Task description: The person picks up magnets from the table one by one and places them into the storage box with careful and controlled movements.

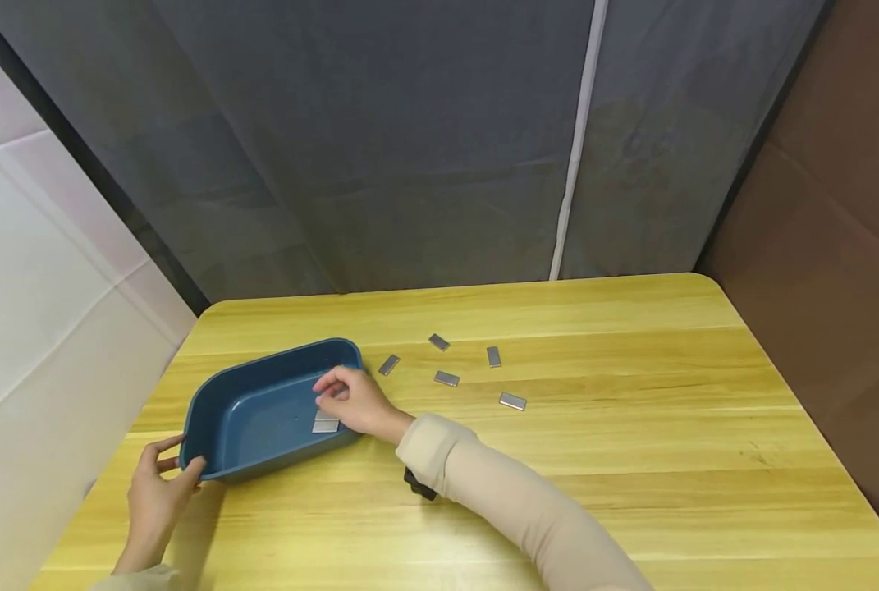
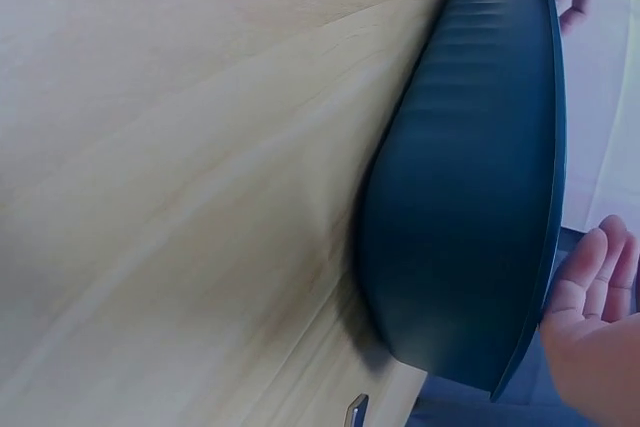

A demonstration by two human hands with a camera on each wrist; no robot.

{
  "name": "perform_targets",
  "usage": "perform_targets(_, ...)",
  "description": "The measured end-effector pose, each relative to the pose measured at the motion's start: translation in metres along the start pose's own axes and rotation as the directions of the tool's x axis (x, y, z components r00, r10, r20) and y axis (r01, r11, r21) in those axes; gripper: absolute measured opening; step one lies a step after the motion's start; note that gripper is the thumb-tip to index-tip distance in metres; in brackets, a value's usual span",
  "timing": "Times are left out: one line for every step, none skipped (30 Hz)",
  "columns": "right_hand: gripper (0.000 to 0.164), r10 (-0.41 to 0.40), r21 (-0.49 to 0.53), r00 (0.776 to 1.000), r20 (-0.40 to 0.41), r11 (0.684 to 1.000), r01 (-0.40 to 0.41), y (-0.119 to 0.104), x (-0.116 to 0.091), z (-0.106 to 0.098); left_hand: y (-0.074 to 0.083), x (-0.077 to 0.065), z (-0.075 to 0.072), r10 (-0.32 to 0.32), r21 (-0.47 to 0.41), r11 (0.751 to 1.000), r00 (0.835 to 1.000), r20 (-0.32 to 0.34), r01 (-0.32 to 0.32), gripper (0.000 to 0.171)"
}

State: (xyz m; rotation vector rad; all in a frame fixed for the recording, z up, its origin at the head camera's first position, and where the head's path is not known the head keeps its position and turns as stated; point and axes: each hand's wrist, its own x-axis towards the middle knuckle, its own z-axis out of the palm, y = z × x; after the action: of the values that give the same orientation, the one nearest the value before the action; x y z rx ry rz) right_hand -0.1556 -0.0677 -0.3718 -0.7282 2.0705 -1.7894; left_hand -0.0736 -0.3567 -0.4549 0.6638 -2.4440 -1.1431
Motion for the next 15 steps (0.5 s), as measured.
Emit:
perform_targets(0.015, 0.001, -0.003, 1.000, 0.001, 1.000, -0.001, 0.005, 0.001, 0.000, -0.004, 0.001, 0.001, -0.002, 0.014, 1.000, 1.000, -0.005, 0.002, 0.045)
perform_targets(0.015, 0.006, -0.004, 1.000, 0.002, 1.000, -0.006, 0.010, 0.003, -0.001, -0.009, 0.003, 0.003, -0.012, 0.027, 1.000, 1.000, -0.008, 0.012, 0.045)
perform_targets(0.015, 0.010, -0.003, 1.000, 0.002, 1.000, -0.010, 0.015, 0.004, -0.001, -0.013, 0.005, 0.004, -0.019, 0.039, 0.999, 1.000, -0.009, 0.019, 0.046)
perform_targets(0.015, 0.010, -0.004, 1.000, 0.003, 1.000, -0.010, 0.020, 0.005, -0.001, -0.017, 0.006, 0.005, -0.018, 0.044, 0.999, 1.000, -0.009, 0.019, 0.046)
perform_targets(0.015, 0.012, -0.003, 1.000, 0.006, 1.000, -0.012, 0.024, 0.006, -0.002, -0.021, 0.007, 0.006, -0.018, 0.054, 0.998, 1.000, -0.012, 0.019, 0.046)
perform_targets(0.015, 0.013, -0.004, 1.000, 0.008, 1.000, -0.013, 0.028, 0.007, -0.003, -0.023, 0.008, 0.006, -0.013, 0.063, 0.998, 1.000, -0.018, 0.014, 0.046)
perform_targets(0.015, 0.011, -0.005, 1.000, 0.009, 1.000, -0.011, 0.029, 0.007, -0.004, -0.024, 0.009, 0.006, -0.006, 0.063, 0.998, 1.000, -0.021, 0.008, 0.046)
perform_targets(0.015, 0.007, -0.005, 1.000, 0.009, 1.000, -0.007, 0.030, 0.007, -0.005, -0.025, 0.009, 0.006, -0.002, 0.058, 0.998, 1.000, -0.022, 0.003, 0.046)
perform_targets(0.016, -0.002, -0.003, 1.000, 0.006, 1.000, 0.002, 0.026, 0.005, -0.007, -0.025, 0.010, 0.007, 0.005, 0.056, 0.998, 1.000, -0.021, -0.003, 0.046)
perform_targets(0.016, -0.008, -0.003, 1.000, 0.004, 1.000, 0.008, 0.023, 0.002, -0.009, -0.025, 0.010, 0.006, 0.010, 0.055, 0.998, 1.000, -0.022, -0.009, 0.046)
perform_targets(0.016, -0.008, -0.005, 1.000, 0.001, 1.000, 0.008, 0.020, 0.000, -0.010, -0.024, 0.010, 0.006, 0.014, 0.059, 0.998, 1.000, -0.025, -0.012, 0.046)
perform_targets(0.016, -0.008, -0.006, 1.000, -0.004, 1.000, 0.008, 0.015, -0.002, -0.012, -0.023, 0.010, 0.006, 0.018, 0.059, 0.998, 1.000, -0.024, -0.016, 0.046)
perform_targets(0.016, -0.003, -0.008, 1.000, -0.009, 1.000, 0.003, 0.011, -0.004, -0.015, -0.022, 0.009, 0.006, 0.020, 0.059, 0.998, 1.000, -0.024, -0.019, 0.046)
perform_targets(0.016, 0.003, -0.002, 1.000, -0.015, 1.000, -0.003, 0.007, -0.007, -0.017, -0.021, 0.009, 0.006, 0.021, 0.059, 0.998, 1.000, -0.023, -0.020, 0.046)
perform_targets(0.015, 0.011, 0.001, 1.000, -0.022, 1.000, -0.011, 0.004, -0.009, -0.019, -0.021, 0.009, 0.006, 0.023, 0.061, 0.998, 0.999, -0.022, -0.022, 0.046)
